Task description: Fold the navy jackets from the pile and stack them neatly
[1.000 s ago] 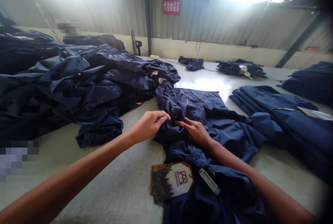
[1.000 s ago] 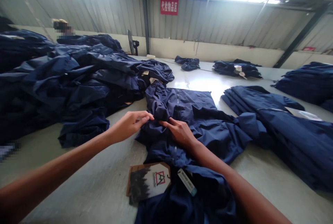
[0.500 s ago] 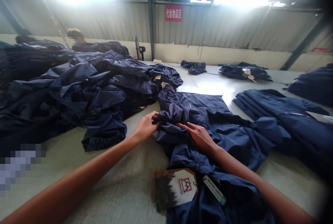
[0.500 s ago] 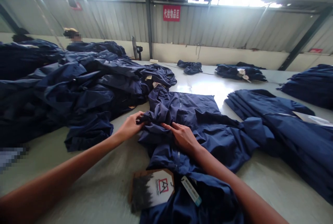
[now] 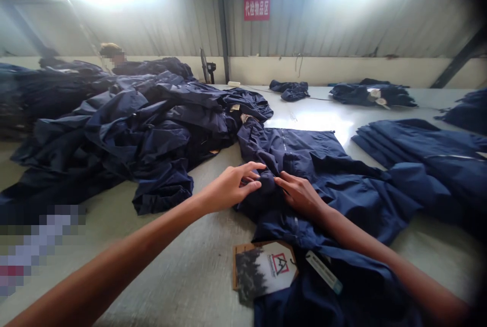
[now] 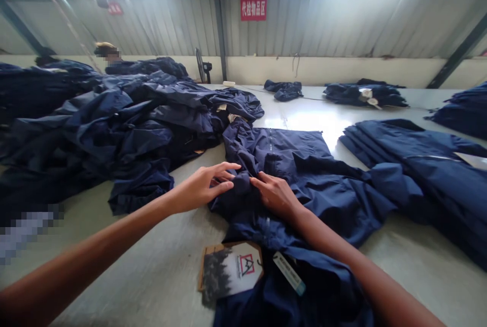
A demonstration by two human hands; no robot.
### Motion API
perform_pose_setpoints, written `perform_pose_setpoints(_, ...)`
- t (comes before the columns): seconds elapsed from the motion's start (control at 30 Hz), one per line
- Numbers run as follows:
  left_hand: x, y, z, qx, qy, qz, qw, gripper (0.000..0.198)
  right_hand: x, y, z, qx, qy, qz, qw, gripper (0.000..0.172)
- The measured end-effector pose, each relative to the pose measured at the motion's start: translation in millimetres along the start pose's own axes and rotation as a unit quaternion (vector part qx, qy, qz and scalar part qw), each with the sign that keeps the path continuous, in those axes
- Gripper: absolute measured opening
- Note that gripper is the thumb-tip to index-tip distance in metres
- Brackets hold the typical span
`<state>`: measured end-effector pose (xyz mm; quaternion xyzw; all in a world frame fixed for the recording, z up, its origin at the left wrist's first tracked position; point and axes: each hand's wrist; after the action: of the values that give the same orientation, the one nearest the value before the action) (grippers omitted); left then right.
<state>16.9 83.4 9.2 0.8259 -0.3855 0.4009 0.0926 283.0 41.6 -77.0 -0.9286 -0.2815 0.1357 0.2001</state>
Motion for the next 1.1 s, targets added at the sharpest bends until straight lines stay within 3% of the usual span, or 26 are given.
perform_pose_setpoints(0.1,-7.1,-2.3,-1.4,0.082,0.012,-0.026,0.996,0.042,-1.2,-1.4,-2.4,-0.002,-0.005,-0.015,1.0,0.042)
perform_pose_setpoints(0.2,-27.2,-4.8,-3.1,0.15,-0.082,-0.056,0.984,0.064,-2.5,-1.8,-4.3,-0.001,-0.008,-0.024,1.0,0.042)
perform_pose_setpoints(0.27,-40.9,-5.0,1.4,0.117,-0.137,-0.077,0.981,0.076,-2.5,-1.4,-4.3,-0.001,-0.006,-0.025,1.0,0.045)
perform_pose_setpoints(0.37,-50.8,-4.3,11.3,0.061,-0.159,-0.086,0.982,0.074,-1.5,-0.3,-2.7,0.0,-0.007,-0.027,1.0,0.049)
perform_pose_setpoints(0.53,-41.6,-5.6,6.4,0.094,-0.151,-0.001,0.984,0.077,-1.7,0.4,-1.8,0.008,-0.017,-0.021,1.0,0.06)
perform_pose_setpoints(0.67,-44.2,-7.6,-27.3,0.107,-0.17,0.007,0.98,0.08,-4.2,-1.0,-3.9,0.017,-0.044,-0.001,0.999,0.061)
perform_pose_setpoints(0.8,-57.9,-5.1,-80.7,0.131,-0.21,-0.02,0.969,0.076,-5.4,-2.2,-3.8,0.025,-0.064,0.006,0.998,0.053)
perform_pose_setpoints(0.87,-60.4,1.0,-108.4,0.171,-0.255,-0.052,0.95,0.075,-5.5,-2.7,-3.6,0.021,-0.061,0.006,0.998,0.054)
perform_pose_setpoints(0.93,-58.2,11.9,-133.5,0.227,-0.319,-0.112,0.913,0.076,-5.6,-3.5,-3.8,0.018,-0.06,0.008,0.998,0.056)
perform_pose_setpoints(1.0,-54.0,26.4,-154.5,0.259,-0.403,-0.187,0.858,0.077,-5.4,-4.3,-4.4,0.015,-0.063,0.009,0.998,0.056)
perform_pose_setpoints(1.1,-49.5,44.8,-173.0,0.233,-0.515,-0.264,0.782,0.075,-4.1,-4.2,-4.2,0.017,-0.065,0.005,0.998,0.055)
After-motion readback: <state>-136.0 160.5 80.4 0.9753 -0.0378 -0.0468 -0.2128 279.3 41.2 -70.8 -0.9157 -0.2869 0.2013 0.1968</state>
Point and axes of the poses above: each hand's wrist, its own y-axis away from the middle knuckle, its own z-axis out of the palm, x = y × z, and after that the axes turned 4 degrees about -z, right-handed
